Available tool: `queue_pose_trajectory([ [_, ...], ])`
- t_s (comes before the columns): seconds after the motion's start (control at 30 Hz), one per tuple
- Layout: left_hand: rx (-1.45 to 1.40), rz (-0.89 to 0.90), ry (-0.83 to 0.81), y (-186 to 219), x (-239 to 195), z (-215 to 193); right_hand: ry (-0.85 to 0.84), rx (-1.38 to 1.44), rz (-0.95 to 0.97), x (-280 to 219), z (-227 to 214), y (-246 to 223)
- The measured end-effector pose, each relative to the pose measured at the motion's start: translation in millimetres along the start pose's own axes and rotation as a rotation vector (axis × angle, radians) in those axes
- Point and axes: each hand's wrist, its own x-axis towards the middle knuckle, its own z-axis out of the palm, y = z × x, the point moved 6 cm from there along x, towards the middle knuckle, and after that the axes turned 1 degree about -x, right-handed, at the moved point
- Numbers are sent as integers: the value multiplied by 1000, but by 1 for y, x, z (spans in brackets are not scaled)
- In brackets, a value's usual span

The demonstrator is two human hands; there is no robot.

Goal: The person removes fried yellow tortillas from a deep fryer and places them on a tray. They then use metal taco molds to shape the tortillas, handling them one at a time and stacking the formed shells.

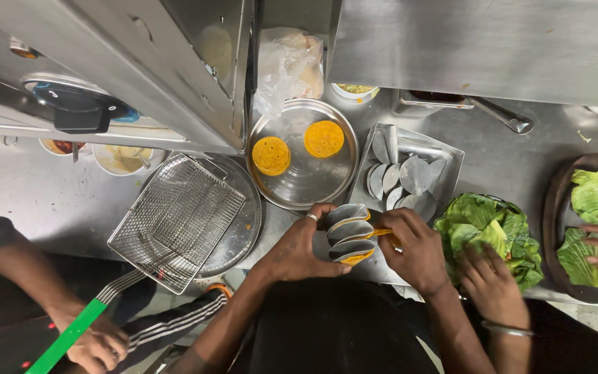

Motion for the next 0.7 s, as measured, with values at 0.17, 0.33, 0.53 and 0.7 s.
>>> queue_pose_trajectory([
  [0.17, -30, -34, 28, -2, -3, 1, 81, 110, 15, -15, 3, 14],
  [0.33, -65, -7, 95, -1, -10, -6, 362, 562, 712, -80, 48, 114],
  [0.53, 107, -87, 90, -1, -5, -7, 50, 1537, 468, -96, 176, 166],
  [0.7, -18, -43, 94, -7, -1, -3, 28, 1690, 704, -82, 169, 148],
])
